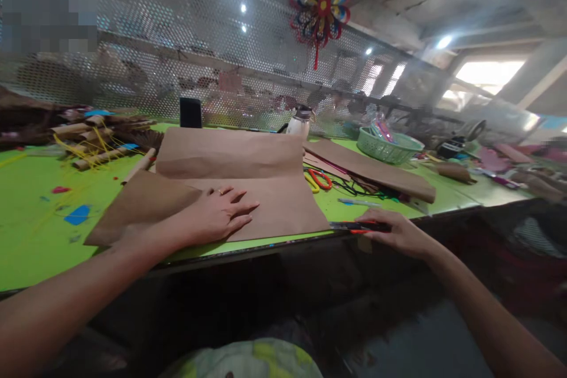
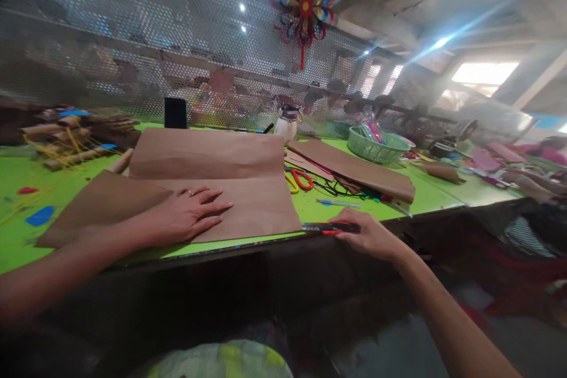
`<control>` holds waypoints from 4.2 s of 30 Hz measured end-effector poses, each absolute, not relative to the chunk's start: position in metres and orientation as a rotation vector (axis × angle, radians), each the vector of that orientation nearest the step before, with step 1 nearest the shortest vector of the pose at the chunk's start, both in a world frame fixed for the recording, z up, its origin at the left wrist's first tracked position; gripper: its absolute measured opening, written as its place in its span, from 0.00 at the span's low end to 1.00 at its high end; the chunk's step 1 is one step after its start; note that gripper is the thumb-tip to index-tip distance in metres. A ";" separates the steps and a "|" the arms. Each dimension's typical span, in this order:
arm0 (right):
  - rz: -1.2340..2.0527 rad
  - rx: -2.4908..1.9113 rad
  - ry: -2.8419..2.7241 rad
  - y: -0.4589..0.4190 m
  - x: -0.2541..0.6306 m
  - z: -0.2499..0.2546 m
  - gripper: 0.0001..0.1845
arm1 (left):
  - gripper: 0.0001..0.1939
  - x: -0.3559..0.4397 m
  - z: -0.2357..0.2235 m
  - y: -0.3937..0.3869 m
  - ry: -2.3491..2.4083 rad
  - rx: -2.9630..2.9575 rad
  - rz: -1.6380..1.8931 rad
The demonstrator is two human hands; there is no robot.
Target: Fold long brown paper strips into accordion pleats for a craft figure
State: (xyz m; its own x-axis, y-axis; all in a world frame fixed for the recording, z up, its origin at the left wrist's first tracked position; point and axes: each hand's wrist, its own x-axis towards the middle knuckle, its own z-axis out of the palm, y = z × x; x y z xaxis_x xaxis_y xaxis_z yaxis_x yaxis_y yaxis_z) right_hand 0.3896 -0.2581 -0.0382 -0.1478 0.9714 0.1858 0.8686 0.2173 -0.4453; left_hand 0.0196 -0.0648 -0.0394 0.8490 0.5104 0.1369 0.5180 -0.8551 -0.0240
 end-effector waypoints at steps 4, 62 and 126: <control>0.293 -1.642 -2.130 -0.248 0.389 -0.036 0.17 | 0.21 0.030 -0.025 -0.070 -0.690 -2.932 -0.111; 0.347 -1.707 -1.952 -0.305 0.349 -0.045 0.16 | 0.23 0.082 -0.059 -0.077 -0.615 -3.070 -0.357; 0.437 -1.579 -1.890 -0.265 0.258 -0.042 0.15 | 0.19 0.099 -0.049 -0.094 -0.718 -3.073 -0.294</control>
State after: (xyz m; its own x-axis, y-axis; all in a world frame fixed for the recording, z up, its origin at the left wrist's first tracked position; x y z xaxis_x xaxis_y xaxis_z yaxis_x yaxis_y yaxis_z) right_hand 0.2580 -0.2652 -0.0420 -0.0839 0.9639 0.2527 0.7553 0.2269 -0.6148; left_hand 0.0989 -0.0941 -0.0487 0.8801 0.4418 0.1738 0.4367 -0.8970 0.0687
